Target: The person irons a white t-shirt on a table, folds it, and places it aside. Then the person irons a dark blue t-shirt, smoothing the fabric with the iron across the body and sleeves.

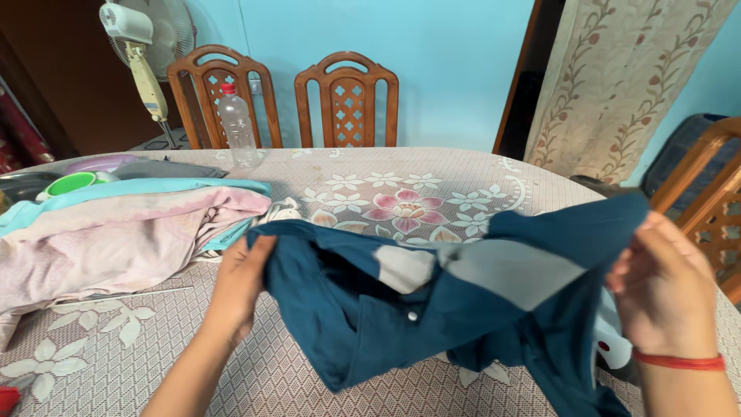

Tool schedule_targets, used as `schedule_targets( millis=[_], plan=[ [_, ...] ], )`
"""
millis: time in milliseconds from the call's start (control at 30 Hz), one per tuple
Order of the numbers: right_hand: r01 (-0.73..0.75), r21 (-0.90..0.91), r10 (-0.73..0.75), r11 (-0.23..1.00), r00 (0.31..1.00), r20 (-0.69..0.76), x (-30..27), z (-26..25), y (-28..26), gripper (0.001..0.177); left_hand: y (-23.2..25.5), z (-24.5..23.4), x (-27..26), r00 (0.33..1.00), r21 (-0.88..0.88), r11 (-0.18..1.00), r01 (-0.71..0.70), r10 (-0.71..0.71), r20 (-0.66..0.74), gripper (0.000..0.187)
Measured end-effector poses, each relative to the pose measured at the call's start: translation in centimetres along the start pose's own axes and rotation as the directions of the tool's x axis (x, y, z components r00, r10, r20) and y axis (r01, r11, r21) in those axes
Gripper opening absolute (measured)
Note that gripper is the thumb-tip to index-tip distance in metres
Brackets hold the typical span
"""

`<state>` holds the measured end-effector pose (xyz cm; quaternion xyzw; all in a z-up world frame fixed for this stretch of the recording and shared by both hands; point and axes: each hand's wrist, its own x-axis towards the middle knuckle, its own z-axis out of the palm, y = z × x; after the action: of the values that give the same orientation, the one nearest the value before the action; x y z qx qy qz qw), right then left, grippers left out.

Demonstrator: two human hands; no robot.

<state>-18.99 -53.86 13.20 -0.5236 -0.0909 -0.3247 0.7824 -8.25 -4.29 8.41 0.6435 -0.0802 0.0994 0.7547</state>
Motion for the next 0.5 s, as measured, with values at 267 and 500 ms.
schedule_targets(
  millis=[267, 500],
  plan=[
    [0.135, 0.009, -0.135, 0.991, 0.99, -0.034, 1.4, 2.7, -2.7, 0.013, 1.4, -1.0, 1.1, 0.985, -0.63, 0.776, -0.028, -0.085, -0.15, 0.028],
    [0.27, 0.292, -0.262, 0.918, 0.963, -0.067, 1.4, 9.3, -4.4, 0.013, 2.0, -6.0, 1.6, 0.83, -0.677, 0.48, -0.558, 0.337, -0.445, 0.024]
  ],
)
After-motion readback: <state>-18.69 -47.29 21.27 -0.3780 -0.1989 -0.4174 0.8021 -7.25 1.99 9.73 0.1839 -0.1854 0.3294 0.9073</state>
